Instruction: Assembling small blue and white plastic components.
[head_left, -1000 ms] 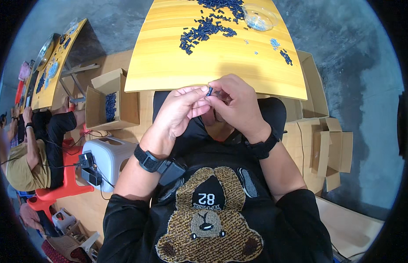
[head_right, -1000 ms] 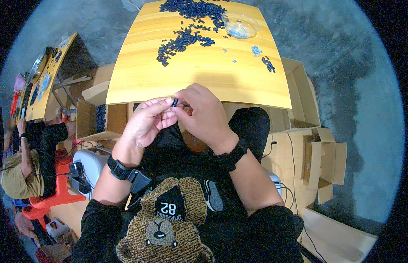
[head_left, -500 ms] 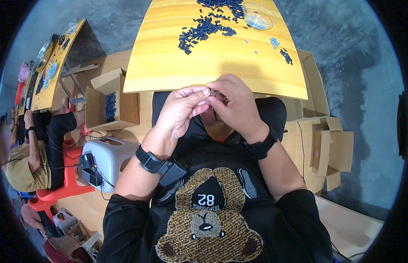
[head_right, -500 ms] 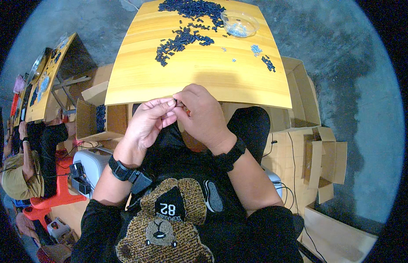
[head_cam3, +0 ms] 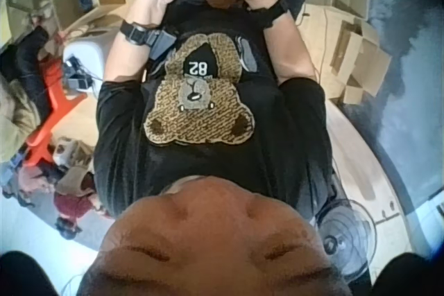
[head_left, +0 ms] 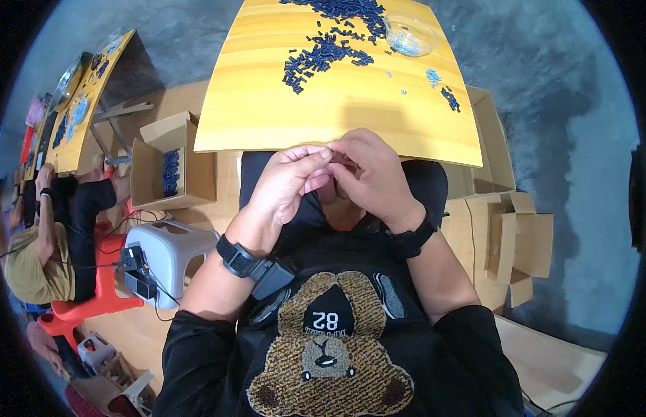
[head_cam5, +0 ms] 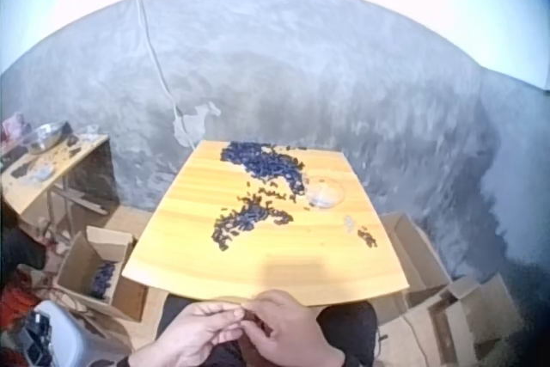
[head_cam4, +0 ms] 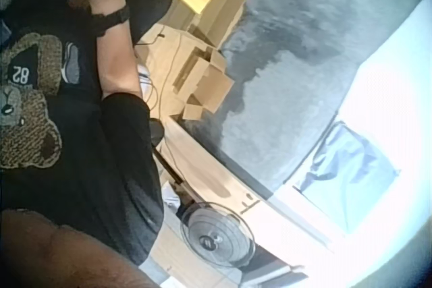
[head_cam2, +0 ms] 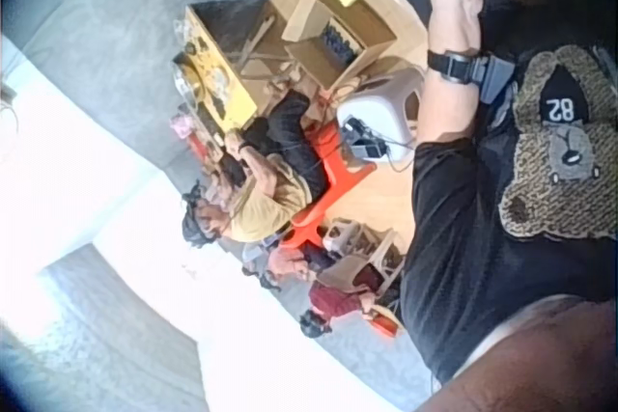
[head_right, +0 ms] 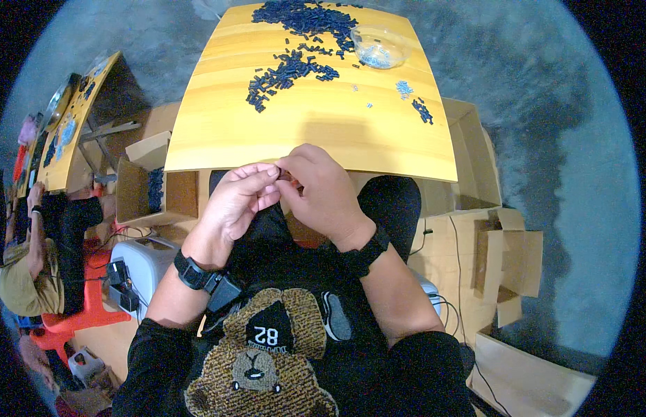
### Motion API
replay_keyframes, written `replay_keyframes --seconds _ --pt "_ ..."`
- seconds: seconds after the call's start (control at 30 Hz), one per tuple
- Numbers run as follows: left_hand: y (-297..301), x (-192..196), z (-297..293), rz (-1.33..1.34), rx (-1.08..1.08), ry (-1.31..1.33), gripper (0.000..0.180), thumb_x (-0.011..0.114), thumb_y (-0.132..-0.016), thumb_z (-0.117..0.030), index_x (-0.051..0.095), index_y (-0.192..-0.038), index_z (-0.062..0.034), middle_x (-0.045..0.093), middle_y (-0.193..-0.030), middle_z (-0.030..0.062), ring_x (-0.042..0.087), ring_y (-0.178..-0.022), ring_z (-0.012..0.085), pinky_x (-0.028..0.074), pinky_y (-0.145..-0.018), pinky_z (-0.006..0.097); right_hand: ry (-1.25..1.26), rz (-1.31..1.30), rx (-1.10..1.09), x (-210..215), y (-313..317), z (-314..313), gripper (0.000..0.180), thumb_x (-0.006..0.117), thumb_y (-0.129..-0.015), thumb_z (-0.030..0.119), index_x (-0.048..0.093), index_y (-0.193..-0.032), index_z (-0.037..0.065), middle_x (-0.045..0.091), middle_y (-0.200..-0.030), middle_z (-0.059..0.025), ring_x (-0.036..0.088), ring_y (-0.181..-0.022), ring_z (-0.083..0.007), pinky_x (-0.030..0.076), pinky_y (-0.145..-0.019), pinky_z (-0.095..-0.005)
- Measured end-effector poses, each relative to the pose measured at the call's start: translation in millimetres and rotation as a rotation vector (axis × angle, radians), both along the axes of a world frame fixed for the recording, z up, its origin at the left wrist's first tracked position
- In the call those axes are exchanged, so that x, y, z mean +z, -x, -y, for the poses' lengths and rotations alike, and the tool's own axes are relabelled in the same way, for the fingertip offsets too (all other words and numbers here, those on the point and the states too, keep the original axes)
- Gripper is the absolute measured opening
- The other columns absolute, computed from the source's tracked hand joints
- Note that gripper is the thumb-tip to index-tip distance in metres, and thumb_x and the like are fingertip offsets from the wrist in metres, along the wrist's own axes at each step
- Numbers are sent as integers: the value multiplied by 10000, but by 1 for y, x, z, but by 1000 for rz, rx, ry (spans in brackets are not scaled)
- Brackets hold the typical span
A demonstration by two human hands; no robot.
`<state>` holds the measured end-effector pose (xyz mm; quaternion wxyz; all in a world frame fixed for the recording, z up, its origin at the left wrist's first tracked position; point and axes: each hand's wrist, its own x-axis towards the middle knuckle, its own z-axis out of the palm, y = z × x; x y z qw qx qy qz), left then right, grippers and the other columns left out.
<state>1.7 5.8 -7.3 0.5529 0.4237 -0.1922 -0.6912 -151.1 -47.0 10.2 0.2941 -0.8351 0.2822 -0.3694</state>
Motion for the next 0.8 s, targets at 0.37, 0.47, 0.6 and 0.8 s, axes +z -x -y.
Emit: replay_keyframes --seconds 0.37,0.47,0.6,0.8 --pt "-12 -4 14 39 122 -81 120 569 -866 -134 600 -913 -28 629 -826 55 584 -707 108 484 -622 199 -80 -111 -31 -10 9 32 188 614 -730 120 618 -857 -18 568 -783 -155 559 -779 -317 460 -689 -366" --pt "-18 -10 23 31 147 -61 123 568 -867 -140 596 -905 -26 622 -812 55 593 -723 120 477 -611 198 -21 -168 -6 -10 3 49 181 628 -736 72 628 -893 -17 586 -776 -117 575 -664 -231 450 -574 -294" --pt "-27 -13 40 51 180 -6 131 564 -872 -148 591 -897 -23 618 -803 58 600 -741 133 467 -620 204 44 -252 28 -3 -13 74 133 612 -744 88 629 -835 -7 581 -740 -125 569 -654 -256 449 -576 -315" --pt "-58 -19 63 23 287 43 151 566 -872 -161 591 -920 -20 629 -849 71 610 -779 154 493 -716 241 42 -347 32 -2 -49 109 138 576 -760 141 631 -755 15 585 -756 -152 574 -723 -323 466 -654 -399"
